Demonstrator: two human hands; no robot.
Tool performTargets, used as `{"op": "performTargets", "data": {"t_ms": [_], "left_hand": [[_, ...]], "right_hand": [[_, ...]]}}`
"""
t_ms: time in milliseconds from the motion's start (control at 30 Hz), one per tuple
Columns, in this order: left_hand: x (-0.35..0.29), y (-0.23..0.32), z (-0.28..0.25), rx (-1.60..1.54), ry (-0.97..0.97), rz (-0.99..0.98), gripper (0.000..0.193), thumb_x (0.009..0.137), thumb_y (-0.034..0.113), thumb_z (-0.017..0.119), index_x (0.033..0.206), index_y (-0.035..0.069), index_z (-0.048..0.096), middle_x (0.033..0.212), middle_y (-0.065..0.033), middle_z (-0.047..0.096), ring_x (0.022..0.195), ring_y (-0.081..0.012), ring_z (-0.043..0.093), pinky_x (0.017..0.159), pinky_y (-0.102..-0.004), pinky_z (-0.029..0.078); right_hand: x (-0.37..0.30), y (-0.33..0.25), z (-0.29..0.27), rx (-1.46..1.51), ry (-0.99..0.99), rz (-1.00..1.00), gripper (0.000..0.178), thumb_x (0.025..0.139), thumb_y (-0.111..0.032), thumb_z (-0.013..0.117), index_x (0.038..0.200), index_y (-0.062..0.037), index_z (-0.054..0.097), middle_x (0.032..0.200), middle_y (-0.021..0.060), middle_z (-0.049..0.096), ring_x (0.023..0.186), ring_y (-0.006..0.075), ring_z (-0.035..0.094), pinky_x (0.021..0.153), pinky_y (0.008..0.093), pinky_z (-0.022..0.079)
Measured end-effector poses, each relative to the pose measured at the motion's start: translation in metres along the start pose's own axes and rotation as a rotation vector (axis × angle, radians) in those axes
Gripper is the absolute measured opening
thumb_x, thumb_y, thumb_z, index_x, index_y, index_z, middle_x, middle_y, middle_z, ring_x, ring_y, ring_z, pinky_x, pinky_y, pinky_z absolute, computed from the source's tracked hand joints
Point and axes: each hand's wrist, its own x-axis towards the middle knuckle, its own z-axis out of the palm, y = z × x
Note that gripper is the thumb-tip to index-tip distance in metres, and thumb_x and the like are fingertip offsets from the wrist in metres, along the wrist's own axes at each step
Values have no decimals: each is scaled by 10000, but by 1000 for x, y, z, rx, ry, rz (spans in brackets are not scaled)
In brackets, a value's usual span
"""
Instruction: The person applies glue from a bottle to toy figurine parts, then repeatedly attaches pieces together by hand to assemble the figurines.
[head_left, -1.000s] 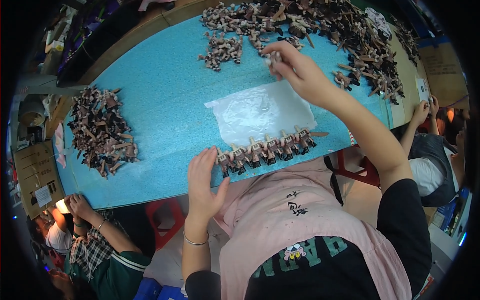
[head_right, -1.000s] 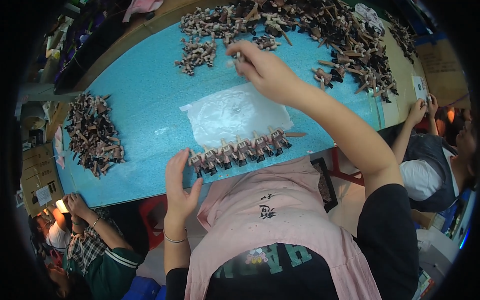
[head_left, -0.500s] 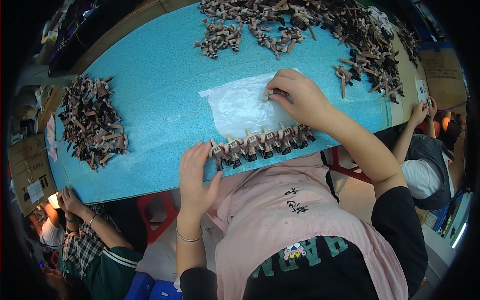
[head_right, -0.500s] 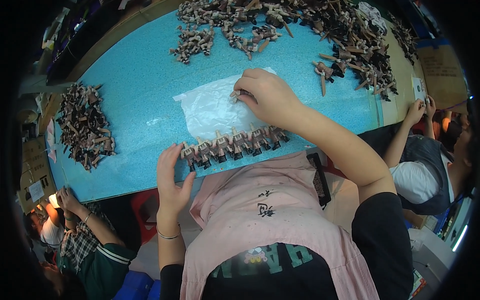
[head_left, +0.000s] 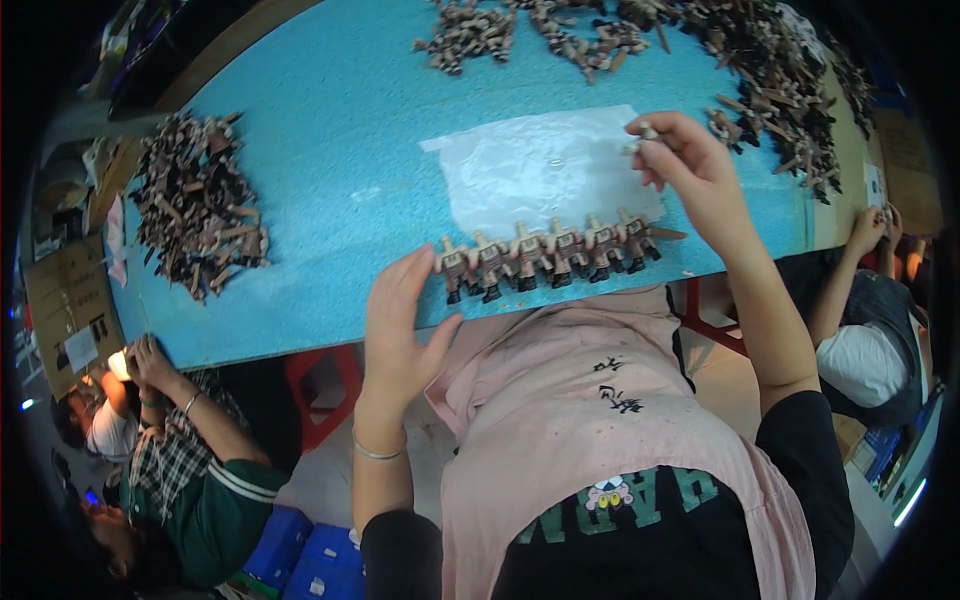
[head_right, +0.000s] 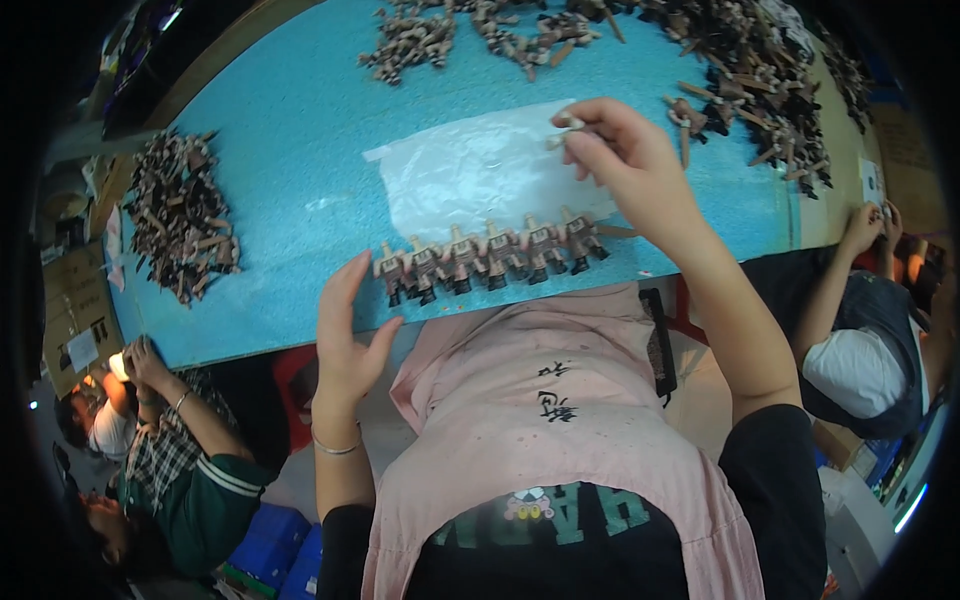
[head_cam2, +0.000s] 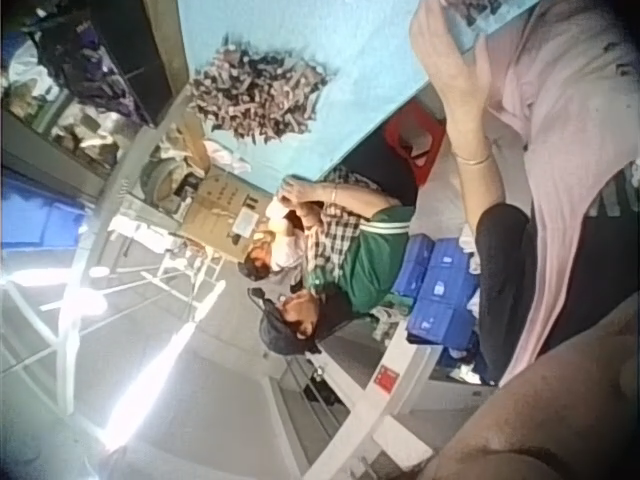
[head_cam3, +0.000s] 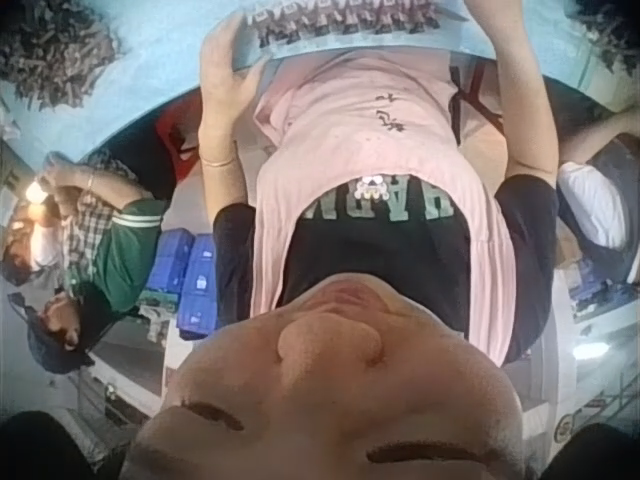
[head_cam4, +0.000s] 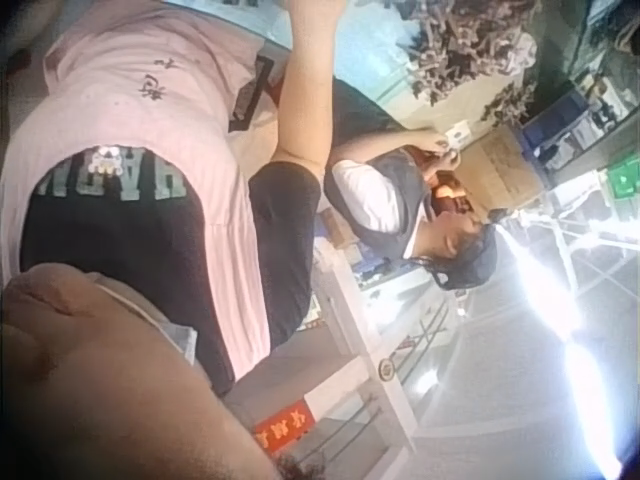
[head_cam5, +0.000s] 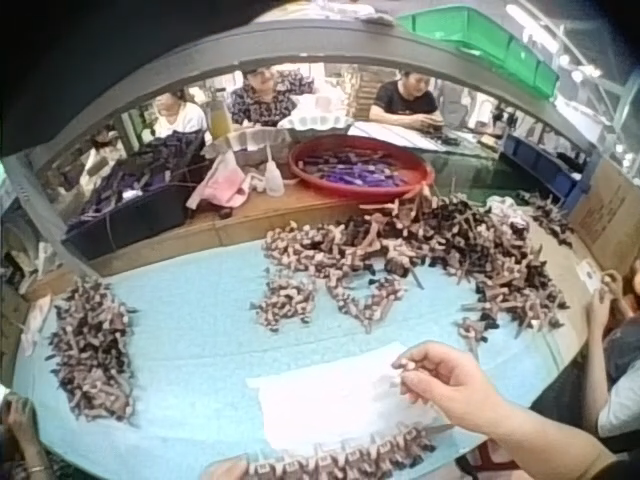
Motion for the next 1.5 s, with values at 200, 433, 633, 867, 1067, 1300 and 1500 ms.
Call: {"op": "performTargets", "data": {"t_ms": [200, 433, 633, 867, 1067, 1300, 1500], "left_hand": [[6, -2, 2, -41, -57, 19, 649, 678, -44, 712, 1283, 15, 486, 1274, -175, 536, 1147, -363, 529, 962, -414, 434], [1, -9, -15, 41, 26, -43, 552, 732, -65, 644, 1261, 7, 502, 1255, -169, 535, 1187, -302, 518, 1015, -380, 396], [-34, -18, -29, -105, 164, -201, 566, 727, -73, 646, 1263, -25, 472, 1233, -175, 531, 1153, -285, 542, 1007, -382, 409], [-56, 23, -12, -335, -55, -234, 608, 702, -19, 706, 1264, -24, 477, 1216, -162, 553, 1134, -264, 555, 973, -373, 423], [-22, 52, 26, -368, -279, -116, 631, 704, 36, 756, 1272, -1, 485, 1218, -186, 555, 1114, -325, 560, 952, -375, 442], [-13, 52, 37, -389, -276, -110, 649, 687, 6, 737, 1285, 4, 485, 1203, -157, 577, 1099, -263, 588, 947, -353, 473], [-10, 55, 39, -342, -271, -90, 676, 661, 4, 763, 1280, 3, 491, 1185, -157, 584, 1081, -261, 601, 925, -348, 491]], "right_hand": [[-17, 2, -8, 249, -31, 160, 323, 983, -220, 463, 1159, 18, 591, 859, 21, 598, 760, 75, 538, 700, 217, 429], [-33, 2, -7, 302, 18, 191, 337, 982, -210, 468, 1170, 33, 605, 905, 44, 626, 794, 94, 550, 738, 233, 447], [-51, -2, 0, 406, -19, 204, 275, 952, -153, 535, 1135, 34, 620, 1000, 102, 662, 899, 138, 612, 829, 274, 491], [-84, -5, 20, 413, -164, 86, 174, 902, -32, 578, 1056, 33, 628, 1035, 90, 621, 973, 147, 608, 855, 276, 494], [-100, -4, 44, 264, -262, 68, 243, 818, 31, 616, 1060, 18, 635, 1071, 116, 589, 977, 190, 596, 854, 289, 465], [-106, 4, 64, -11, -338, -46, 270, 772, 16, 657, 1040, -10, 657, 1074, 137, 604, 1021, 266, 600, 856, 341, 482], [-106, 7, 67, -70, -362, -75, 278, 766, 15, 672, 1042, 3, 650, 1070, 139, 594, 998, 269, 598, 830, 335, 498]]}}
